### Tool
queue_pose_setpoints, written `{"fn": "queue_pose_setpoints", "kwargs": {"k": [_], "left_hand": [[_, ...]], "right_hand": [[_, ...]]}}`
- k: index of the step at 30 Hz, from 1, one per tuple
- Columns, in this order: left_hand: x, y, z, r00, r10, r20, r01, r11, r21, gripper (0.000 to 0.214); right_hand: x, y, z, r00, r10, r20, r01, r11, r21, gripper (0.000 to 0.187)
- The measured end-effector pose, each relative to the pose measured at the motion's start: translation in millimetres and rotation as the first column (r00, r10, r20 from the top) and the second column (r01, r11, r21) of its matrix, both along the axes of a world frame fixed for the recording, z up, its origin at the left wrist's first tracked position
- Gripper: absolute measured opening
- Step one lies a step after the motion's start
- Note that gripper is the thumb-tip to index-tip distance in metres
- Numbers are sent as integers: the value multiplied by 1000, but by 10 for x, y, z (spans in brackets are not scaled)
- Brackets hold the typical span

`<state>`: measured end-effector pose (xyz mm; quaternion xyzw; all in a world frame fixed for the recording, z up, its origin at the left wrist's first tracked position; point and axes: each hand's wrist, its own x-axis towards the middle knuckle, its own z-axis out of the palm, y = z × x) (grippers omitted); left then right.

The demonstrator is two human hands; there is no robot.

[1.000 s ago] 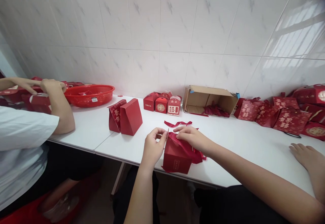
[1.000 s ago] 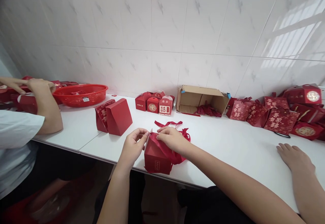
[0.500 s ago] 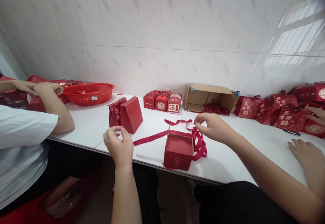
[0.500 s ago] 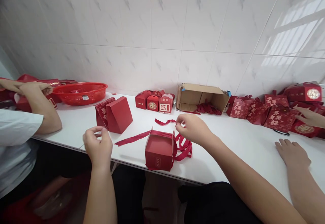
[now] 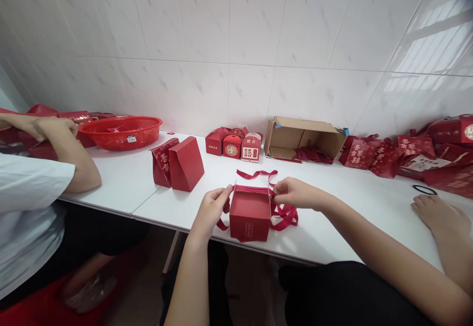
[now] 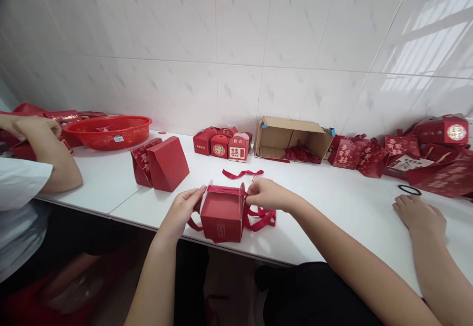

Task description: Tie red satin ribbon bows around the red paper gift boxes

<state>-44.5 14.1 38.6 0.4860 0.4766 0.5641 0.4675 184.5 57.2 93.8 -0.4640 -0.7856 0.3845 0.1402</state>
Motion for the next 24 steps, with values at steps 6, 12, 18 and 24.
{"fn": "queue_pose_setpoints", "kwargs": {"k": [6, 12, 18, 24], "left_hand": [[-115, -8, 69, 912, 22, 409, -24, 1000, 1, 30], [-163, 7, 112, 808, 86, 582, -42, 995, -89, 28], [-283, 48, 4, 914, 163, 372, -145, 986, -77, 37], [-350, 72, -127, 819, 553, -156, -553, 832, 44, 50]], "right_hand": [[100, 142, -38, 797, -254, -548, 40, 927, -372, 15], [183, 92, 99, 563, -226, -795, -206, 893, -400, 30], [236, 141, 20, 623, -184, -760, 2, 972, -234, 41], [292, 185, -109, 867, -323, -380, 402, 904, 148, 50]]}}
